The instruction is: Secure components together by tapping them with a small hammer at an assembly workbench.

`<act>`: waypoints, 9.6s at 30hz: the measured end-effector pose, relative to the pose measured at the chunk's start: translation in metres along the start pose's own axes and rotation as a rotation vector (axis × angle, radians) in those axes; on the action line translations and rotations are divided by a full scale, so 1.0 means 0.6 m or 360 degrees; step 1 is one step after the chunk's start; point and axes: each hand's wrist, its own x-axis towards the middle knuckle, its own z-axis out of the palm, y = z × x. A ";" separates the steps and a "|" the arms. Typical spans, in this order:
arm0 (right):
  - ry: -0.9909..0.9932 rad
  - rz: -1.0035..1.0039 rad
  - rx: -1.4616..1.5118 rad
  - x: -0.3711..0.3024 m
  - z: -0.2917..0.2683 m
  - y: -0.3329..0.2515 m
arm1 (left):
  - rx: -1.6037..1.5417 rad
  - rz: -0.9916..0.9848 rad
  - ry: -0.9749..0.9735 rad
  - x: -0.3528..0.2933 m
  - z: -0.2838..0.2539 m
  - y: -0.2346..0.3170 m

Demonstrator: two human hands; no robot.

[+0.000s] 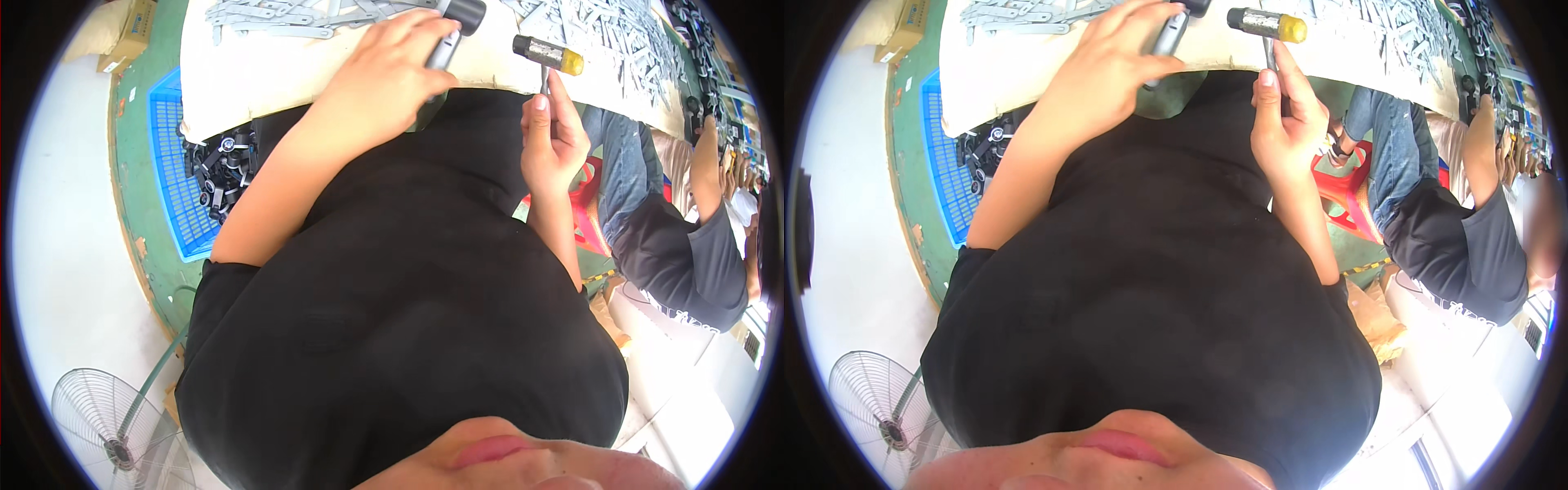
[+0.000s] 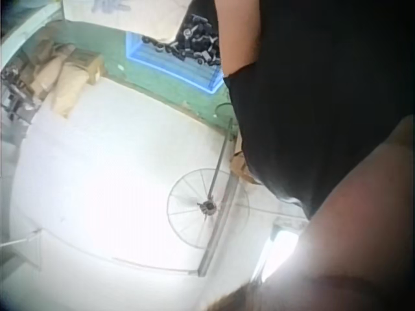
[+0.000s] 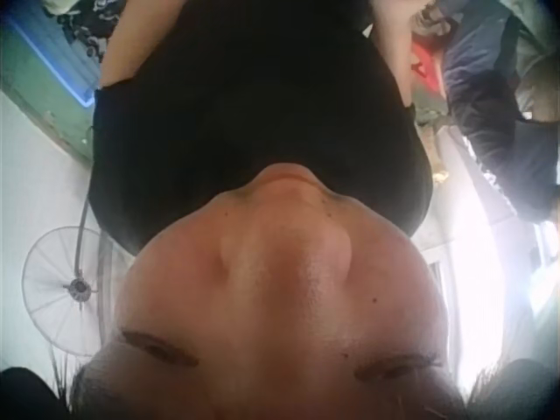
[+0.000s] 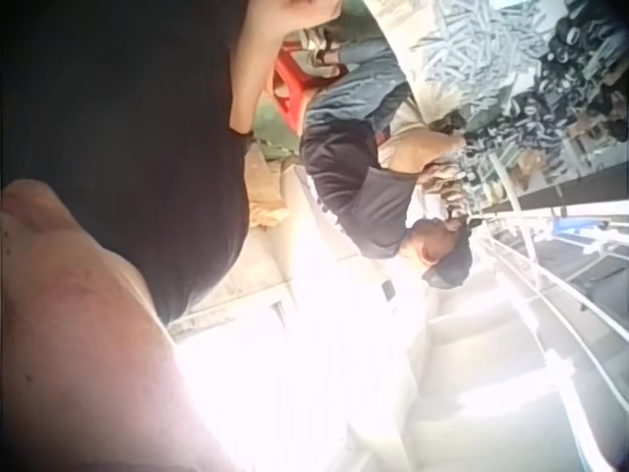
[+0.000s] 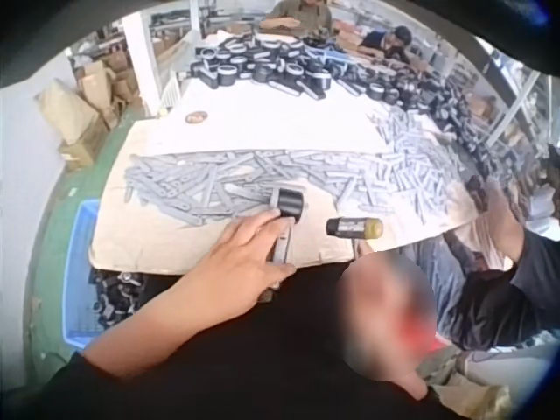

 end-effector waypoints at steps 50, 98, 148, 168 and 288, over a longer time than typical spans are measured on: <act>0.0095 -0.0344 -0.0291 0.074 0.044 -0.042 | -0.0219 -0.0264 0.0721 -0.029 0.070 -0.057; 0.0031 0.0384 -0.1204 0.182 -0.020 0.073 | -0.0713 -0.0404 0.0970 -0.022 -0.004 -0.022; -0.0596 0.0444 0.0685 0.115 0.007 0.071 | 0.0314 0.0057 0.0294 0.029 0.073 -0.002; -0.0356 0.0216 -0.0016 0.120 0.053 -0.001 | -0.0004 -0.0245 0.0366 0.007 0.010 -0.035; -0.0241 -0.0843 0.0165 0.058 0.002 -0.081 | -0.0645 -0.0585 0.0419 0.001 0.071 -0.062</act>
